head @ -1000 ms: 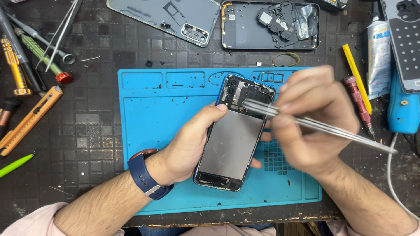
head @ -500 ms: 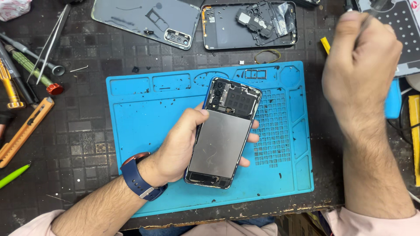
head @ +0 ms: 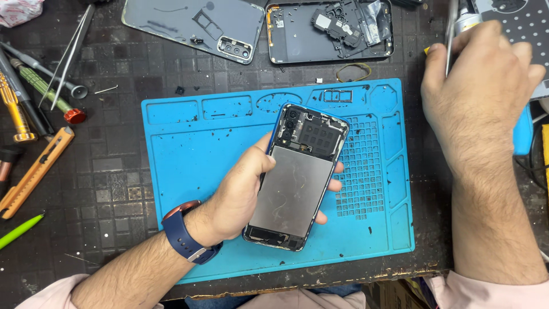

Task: The person holds a disassembled smartphone frame and uses tweezers to pry and remove old adhesive residue and debris from the frame edges, working around the perimeter of the phone on a blue repair mat.

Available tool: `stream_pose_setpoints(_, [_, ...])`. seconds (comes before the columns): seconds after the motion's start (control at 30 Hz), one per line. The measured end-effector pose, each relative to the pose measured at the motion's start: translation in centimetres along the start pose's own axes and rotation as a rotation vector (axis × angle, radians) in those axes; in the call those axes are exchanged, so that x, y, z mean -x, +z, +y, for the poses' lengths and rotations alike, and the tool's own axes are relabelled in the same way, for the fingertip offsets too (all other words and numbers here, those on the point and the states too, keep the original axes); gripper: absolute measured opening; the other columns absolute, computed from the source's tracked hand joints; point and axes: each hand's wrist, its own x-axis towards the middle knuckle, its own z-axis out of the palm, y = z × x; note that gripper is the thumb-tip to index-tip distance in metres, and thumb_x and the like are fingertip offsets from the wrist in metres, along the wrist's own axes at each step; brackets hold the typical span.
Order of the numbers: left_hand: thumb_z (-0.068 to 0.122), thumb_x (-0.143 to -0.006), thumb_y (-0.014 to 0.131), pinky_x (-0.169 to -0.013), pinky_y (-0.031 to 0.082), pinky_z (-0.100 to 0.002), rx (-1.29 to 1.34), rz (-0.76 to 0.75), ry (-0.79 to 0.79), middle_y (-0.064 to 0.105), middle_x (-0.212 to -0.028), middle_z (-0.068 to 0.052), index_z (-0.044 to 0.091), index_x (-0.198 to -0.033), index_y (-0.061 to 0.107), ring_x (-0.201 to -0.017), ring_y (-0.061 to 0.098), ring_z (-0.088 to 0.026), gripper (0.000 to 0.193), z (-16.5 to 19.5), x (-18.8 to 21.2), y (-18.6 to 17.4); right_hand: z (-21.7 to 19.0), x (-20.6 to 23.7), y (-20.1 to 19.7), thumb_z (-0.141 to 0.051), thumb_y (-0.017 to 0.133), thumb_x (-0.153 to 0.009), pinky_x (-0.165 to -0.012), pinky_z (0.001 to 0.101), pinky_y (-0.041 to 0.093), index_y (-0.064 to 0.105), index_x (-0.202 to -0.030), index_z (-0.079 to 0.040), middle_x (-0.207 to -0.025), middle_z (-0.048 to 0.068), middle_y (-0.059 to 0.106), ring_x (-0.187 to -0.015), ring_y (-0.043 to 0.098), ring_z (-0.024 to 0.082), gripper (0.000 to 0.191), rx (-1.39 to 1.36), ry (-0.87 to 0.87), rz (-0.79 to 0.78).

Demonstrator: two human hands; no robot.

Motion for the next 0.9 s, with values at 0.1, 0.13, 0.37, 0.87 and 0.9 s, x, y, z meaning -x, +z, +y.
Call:
stream_pose_setpoints(0.1, [0.019,-0.094,0.025,-0.085,0.062,-0.054,-0.080,0.012,-0.011,0.057,-0.139,-0.028,0.000,-0.151,0.036,-0.122,0.062,-0.036,0.061,0.1,0.0,-0.1,-1.1,-0.3,-1.6,-0.011,0.070,-0.094,-0.094,0.0453,0.040,0.060,-0.108,-0.002,-0.103,0.011,0.064,-0.107,0.057,0.032,0.019,-0.084,-0.049,0.080])
stream_pose_setpoints(0.13, [0.019,-0.094,0.026,-0.086,0.062,-0.053,-0.089,0.004,-0.018,0.057,-0.140,-0.027,0.000,-0.152,0.035,-0.122,0.062,-0.035,0.062,0.1,-0.1,0.0,-1.6,-0.5,-2.3,-0.008,0.070,-0.094,-0.095,0.0442,0.041,0.060,-0.110,-0.001,-0.106,0.012,0.063,-0.108,0.057,0.031,0.020,-0.136,-0.064,0.092])
stream_pose_setpoints(0.37, [0.021,-0.096,0.032,-0.090,0.061,-0.049,-0.079,-0.072,-0.126,0.054,-0.143,-0.019,0.005,-0.160,0.027,-0.114,0.062,-0.026,0.066,0.0,0.4,-0.5,-6.3,-1.8,-6.9,0.007,0.071,-0.098,-0.078,0.0284,0.056,0.064,-0.110,0.001,-0.107,0.013,0.063,-0.090,0.069,0.018,0.015,-0.826,-0.308,-0.054])
stream_pose_setpoints(0.87, [0.023,-0.097,0.030,-0.082,0.063,-0.043,-0.166,0.028,-0.175,0.060,-0.116,-0.014,0.004,-0.159,0.028,-0.092,0.071,-0.028,0.064,0.5,0.5,0.1,-8.8,-0.8,-8.4,0.000,0.076,-0.086,-0.080,0.0316,0.058,0.069,-0.105,-0.006,-0.101,0.008,0.066,-0.095,0.071,0.021,0.021,-1.004,-0.365,-0.262])
stream_pose_setpoints(0.9, [0.023,-0.097,0.029,-0.081,0.063,-0.042,-0.177,0.028,-0.180,0.060,-0.115,-0.014,0.005,-0.159,0.028,-0.090,0.072,-0.029,0.064,0.6,0.6,0.1,-8.9,-0.7,-8.4,0.000,0.076,-0.086,-0.080,0.0319,0.058,0.069,-0.105,-0.006,-0.102,0.008,0.066,-0.096,0.071,0.022,0.021,-0.998,-0.369,-0.258])
